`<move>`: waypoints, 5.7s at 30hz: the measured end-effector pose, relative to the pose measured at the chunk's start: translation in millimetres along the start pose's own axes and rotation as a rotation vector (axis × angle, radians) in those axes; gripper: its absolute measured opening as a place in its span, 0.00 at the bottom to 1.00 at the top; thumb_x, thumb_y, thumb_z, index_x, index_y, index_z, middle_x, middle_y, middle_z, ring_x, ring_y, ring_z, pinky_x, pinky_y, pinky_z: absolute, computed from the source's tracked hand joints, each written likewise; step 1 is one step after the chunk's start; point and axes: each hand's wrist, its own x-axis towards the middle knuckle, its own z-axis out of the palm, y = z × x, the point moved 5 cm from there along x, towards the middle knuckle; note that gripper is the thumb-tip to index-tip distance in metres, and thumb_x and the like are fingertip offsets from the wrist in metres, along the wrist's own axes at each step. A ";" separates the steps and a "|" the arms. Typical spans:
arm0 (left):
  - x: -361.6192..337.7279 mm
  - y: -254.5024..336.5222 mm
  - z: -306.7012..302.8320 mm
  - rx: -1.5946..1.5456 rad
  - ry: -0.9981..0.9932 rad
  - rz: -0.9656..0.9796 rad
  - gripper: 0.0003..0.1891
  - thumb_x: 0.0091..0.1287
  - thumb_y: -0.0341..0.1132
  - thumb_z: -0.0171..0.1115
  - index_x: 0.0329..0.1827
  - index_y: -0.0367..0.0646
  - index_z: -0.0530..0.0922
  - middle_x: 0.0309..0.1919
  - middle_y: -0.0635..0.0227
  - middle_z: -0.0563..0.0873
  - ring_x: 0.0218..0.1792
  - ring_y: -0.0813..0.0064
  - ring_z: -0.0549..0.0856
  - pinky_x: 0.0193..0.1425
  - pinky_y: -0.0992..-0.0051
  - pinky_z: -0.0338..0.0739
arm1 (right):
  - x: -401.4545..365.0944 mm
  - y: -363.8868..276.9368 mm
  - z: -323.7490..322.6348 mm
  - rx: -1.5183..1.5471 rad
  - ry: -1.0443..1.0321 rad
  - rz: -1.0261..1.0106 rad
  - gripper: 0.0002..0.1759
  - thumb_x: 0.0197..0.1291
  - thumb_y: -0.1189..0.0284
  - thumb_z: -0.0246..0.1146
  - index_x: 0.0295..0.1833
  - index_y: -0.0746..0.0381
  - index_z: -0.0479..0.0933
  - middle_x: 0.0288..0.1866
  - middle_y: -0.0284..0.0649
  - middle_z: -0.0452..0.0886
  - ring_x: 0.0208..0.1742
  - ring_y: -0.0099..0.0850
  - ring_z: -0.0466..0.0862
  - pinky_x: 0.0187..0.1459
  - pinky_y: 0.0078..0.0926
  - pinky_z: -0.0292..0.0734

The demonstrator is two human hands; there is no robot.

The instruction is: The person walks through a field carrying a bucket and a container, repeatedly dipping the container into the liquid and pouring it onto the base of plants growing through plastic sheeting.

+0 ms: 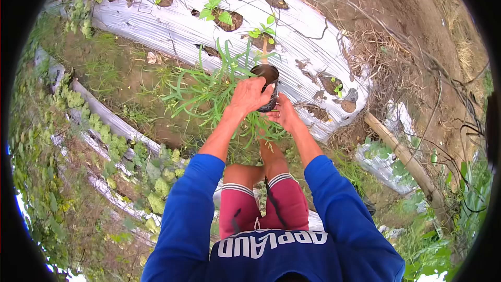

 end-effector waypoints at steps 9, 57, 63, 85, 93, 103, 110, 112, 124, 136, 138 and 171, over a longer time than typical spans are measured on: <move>-13.9 -37.4 -63.0 -0.124 0.175 0.064 0.16 0.66 0.40 0.60 0.29 0.34 0.76 0.24 0.52 0.78 0.27 0.52 0.79 0.32 0.60 0.72 | 7.5 -19.5 54.8 -0.101 0.058 -0.062 0.29 0.68 0.41 0.45 0.52 0.55 0.72 0.36 0.36 0.77 0.33 0.27 0.77 0.40 0.30 0.73; -357.6 -220.9 -164.2 0.104 0.131 -0.137 0.25 0.66 0.54 0.60 0.25 0.37 0.73 0.17 0.61 0.76 0.20 0.71 0.78 0.24 0.67 0.70 | -270.9 417.6 -75.1 0.548 0.381 -0.361 0.21 0.58 0.49 0.63 0.49 0.52 0.77 0.35 0.30 0.80 0.33 0.27 0.82 0.37 0.32 0.77; -409.2 -114.8 -106.0 -0.018 -0.031 -0.275 0.24 0.65 0.55 0.60 0.29 0.38 0.74 0.19 0.64 0.77 0.17 0.74 0.76 0.20 0.73 0.70 | -335.9 669.1 -132.3 0.951 0.430 -0.324 0.23 0.62 0.44 0.57 0.47 0.53 0.74 0.32 0.36 0.78 0.31 0.33 0.80 0.31 0.33 0.74; -249.5 233.5 226.8 0.185 -0.641 -0.123 0.26 0.63 0.57 0.61 0.41 0.39 0.77 0.31 0.64 0.82 0.16 0.73 0.80 0.15 0.75 0.75 | -444.5 652.0 -259.6 1.151 0.467 -0.636 0.25 0.60 0.50 0.63 0.56 0.55 0.76 0.36 0.29 0.79 0.32 0.21 0.80 0.30 0.19 0.74; -236.8 387.5 327.9 0.078 -0.649 0.027 0.25 0.63 0.56 0.62 0.46 0.41 0.74 0.31 0.65 0.80 0.16 0.76 0.77 0.14 0.78 0.71 | -516.0 671.4 -407.4 1.500 0.684 -0.665 0.22 0.59 0.52 0.65 0.50 0.56 0.77 0.33 0.30 0.79 0.30 0.26 0.81 0.28 0.25 0.74; -333.6 407.9 349.7 0.134 -0.339 -0.245 0.21 0.66 0.55 0.60 0.44 0.46 0.75 0.27 0.72 0.75 0.16 0.78 0.74 0.16 0.77 0.67 | -531.2 642.8 -742.5 1.343 0.568 -0.691 0.22 0.63 0.48 0.61 0.49 0.55 0.76 0.34 0.30 0.80 0.34 0.25 0.82 0.36 0.28 0.79; -518.8 407.3 327.6 0.274 -0.138 -0.183 0.19 0.65 0.54 0.61 0.36 0.46 0.76 0.17 0.73 0.75 0.10 0.80 0.72 0.11 0.79 0.63 | -490.5 602.1 -948.5 1.370 0.564 -0.614 0.41 0.51 0.41 0.67 0.60 0.60 0.68 0.42 0.35 0.75 0.36 0.29 0.77 0.38 0.33 0.75; -562.8 399.5 325.7 0.292 -0.121 -0.187 0.20 0.62 0.55 0.64 0.34 0.45 0.78 0.18 0.72 0.77 0.11 0.80 0.73 0.11 0.79 0.63 | -489.2 588.1 -990.6 1.409 0.568 -0.649 0.46 0.49 0.39 0.67 0.64 0.61 0.66 0.47 0.37 0.74 0.40 0.30 0.75 0.41 0.33 0.74; -651.6 411.3 393.9 0.101 0.124 -0.621 0.27 0.64 0.57 0.59 0.31 0.35 0.79 0.16 0.63 0.76 0.16 0.72 0.77 0.22 0.70 0.70 | -540.2 570.7 -995.7 1.790 0.293 -0.764 0.23 0.56 0.49 0.62 0.31 0.57 0.67 0.66 0.50 0.74 0.71 0.48 0.68 0.67 0.47 0.60; -625.0 390.2 417.8 0.010 0.103 -0.553 0.28 0.63 0.57 0.60 0.33 0.33 0.80 0.17 0.59 0.78 0.20 0.67 0.80 0.27 0.68 0.72 | -591.0 613.6 -932.2 1.755 0.489 -0.793 0.38 0.54 0.49 0.63 0.65 0.60 0.66 0.68 0.45 0.73 0.64 0.43 0.74 0.42 0.40 0.68; -630.2 379.7 420.5 0.145 0.037 -0.373 0.18 0.64 0.49 0.61 0.40 0.41 0.82 0.24 0.58 0.80 0.23 0.61 0.81 0.27 0.63 0.73 | -590.8 611.9 -923.2 1.785 0.485 -0.804 0.38 0.54 0.48 0.61 0.65 0.60 0.66 0.68 0.45 0.73 0.62 0.43 0.74 0.42 0.40 0.67; -795.3 145.3 466.9 -0.739 0.501 -0.866 0.27 0.62 0.57 0.59 0.26 0.35 0.75 0.16 0.60 0.76 0.19 0.67 0.79 0.27 0.64 0.71 | -613.6 409.2 -683.1 1.251 0.675 -0.479 0.26 0.45 0.50 0.52 0.18 0.49 0.42 0.14 0.31 0.42 0.17 0.30 0.50 0.29 0.39 0.55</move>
